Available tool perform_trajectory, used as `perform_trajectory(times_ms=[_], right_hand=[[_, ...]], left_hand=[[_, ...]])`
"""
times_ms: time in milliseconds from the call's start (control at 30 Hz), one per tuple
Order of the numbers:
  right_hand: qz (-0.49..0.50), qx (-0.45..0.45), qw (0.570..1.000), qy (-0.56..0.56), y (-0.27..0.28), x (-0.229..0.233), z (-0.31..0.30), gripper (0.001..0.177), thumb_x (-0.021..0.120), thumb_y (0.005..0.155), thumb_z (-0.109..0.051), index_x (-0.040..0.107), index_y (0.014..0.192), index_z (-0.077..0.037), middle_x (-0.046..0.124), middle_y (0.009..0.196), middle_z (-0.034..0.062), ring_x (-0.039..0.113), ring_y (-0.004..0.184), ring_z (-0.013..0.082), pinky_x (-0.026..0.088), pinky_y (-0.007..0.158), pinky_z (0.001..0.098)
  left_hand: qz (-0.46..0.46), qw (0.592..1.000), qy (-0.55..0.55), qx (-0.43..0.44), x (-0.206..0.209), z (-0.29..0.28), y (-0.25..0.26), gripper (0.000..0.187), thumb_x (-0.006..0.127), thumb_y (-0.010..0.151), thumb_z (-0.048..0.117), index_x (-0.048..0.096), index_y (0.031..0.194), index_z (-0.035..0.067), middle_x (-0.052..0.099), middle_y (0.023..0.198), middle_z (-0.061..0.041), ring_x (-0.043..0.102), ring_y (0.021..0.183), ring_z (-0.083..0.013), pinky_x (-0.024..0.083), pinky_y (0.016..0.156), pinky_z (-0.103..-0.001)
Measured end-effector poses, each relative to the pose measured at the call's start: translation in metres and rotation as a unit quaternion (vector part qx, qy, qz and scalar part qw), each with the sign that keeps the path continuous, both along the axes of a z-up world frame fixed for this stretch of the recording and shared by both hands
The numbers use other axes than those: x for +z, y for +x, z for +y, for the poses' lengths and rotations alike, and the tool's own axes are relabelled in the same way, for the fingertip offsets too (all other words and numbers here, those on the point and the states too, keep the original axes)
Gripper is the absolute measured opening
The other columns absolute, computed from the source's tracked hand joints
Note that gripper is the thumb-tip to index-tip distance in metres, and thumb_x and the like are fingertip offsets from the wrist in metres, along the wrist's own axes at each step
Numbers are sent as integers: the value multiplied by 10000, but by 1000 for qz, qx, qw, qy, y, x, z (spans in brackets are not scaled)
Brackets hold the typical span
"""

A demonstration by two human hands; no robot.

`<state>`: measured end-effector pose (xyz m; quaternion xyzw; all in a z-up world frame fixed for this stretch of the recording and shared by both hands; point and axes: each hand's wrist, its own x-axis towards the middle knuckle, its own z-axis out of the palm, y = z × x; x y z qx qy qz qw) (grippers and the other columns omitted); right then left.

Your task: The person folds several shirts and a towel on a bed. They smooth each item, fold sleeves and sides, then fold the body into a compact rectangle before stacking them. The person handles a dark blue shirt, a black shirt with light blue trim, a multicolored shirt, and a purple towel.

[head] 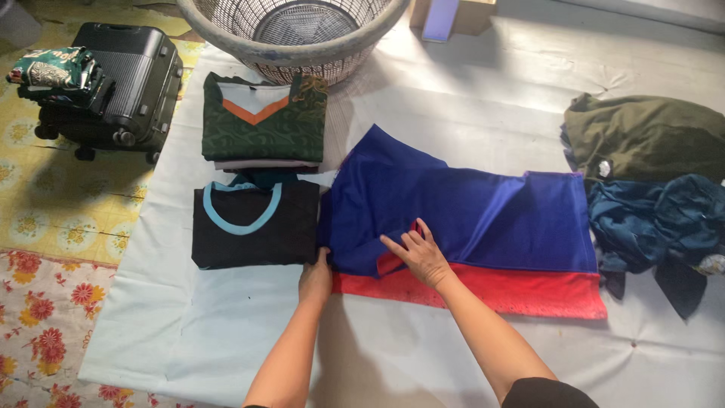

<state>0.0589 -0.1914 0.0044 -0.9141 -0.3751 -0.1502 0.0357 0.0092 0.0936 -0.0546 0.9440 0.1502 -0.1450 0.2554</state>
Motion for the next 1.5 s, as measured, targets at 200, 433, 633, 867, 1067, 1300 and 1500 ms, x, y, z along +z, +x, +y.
perform_trajectory(times_ms=[200,433,633,867,1067,1300,1500], right_hand=[[122,-36,990,-62,-36,-22,-27,616,654,748,21,627,1326,-190,594,1107,72,562,1126,243,222,1242,564],[143,-91,985,42,-64,-25,-36,648,642,716,73,645,1324,-150,586,1260,136,541,1211,284,242,1190,600],[158,-175,966,108,-60,-15,-72,517,634,751,40,694,1224,-159,605,1248,124,545,1253,296,260,1196,581],[165,-292,934,121,-53,-18,-171,442,623,777,-2,719,1180,-157,631,1195,98,572,1185,293,372,1124,487],[200,-332,914,123,-33,-34,-231,427,638,771,-21,733,1162,-161,645,1182,80,572,1170,289,385,1088,459],[201,-348,906,129,29,-46,-287,420,630,813,-43,717,1211,-144,643,1231,77,584,1184,294,449,1031,446],[197,-375,895,140,88,-55,-307,456,616,844,-55,684,1285,-152,610,1329,84,553,1267,294,447,1068,440]], left_hand=[[-119,992,6,-36,3,-2,-20,419,485,944,18,547,1335,157,668,1145,-236,638,1081,-439,538,890,-517],[-101,965,183,-156,16,6,-40,394,568,882,92,614,1261,189,667,1090,-114,654,1046,-304,578,811,-434],[-133,968,139,-161,41,-1,-13,284,607,883,112,703,1143,174,699,1049,-107,713,926,-314,577,830,-449],[-178,959,98,-196,74,-42,44,244,620,886,130,729,1103,153,700,1034,-127,692,989,-338,571,829,-466],[-172,954,104,-221,77,-95,85,251,599,895,124,737,1102,157,705,1047,-119,685,1024,-330,567,863,-463],[-201,940,163,-223,77,-138,153,273,580,891,77,741,1101,143,713,1066,-90,677,1032,-302,559,868,-442],[-211,936,169,-224,73,-172,194,298,558,918,54,703,1170,122,701,1166,-58,645,1144,-280,531,915,-433]])
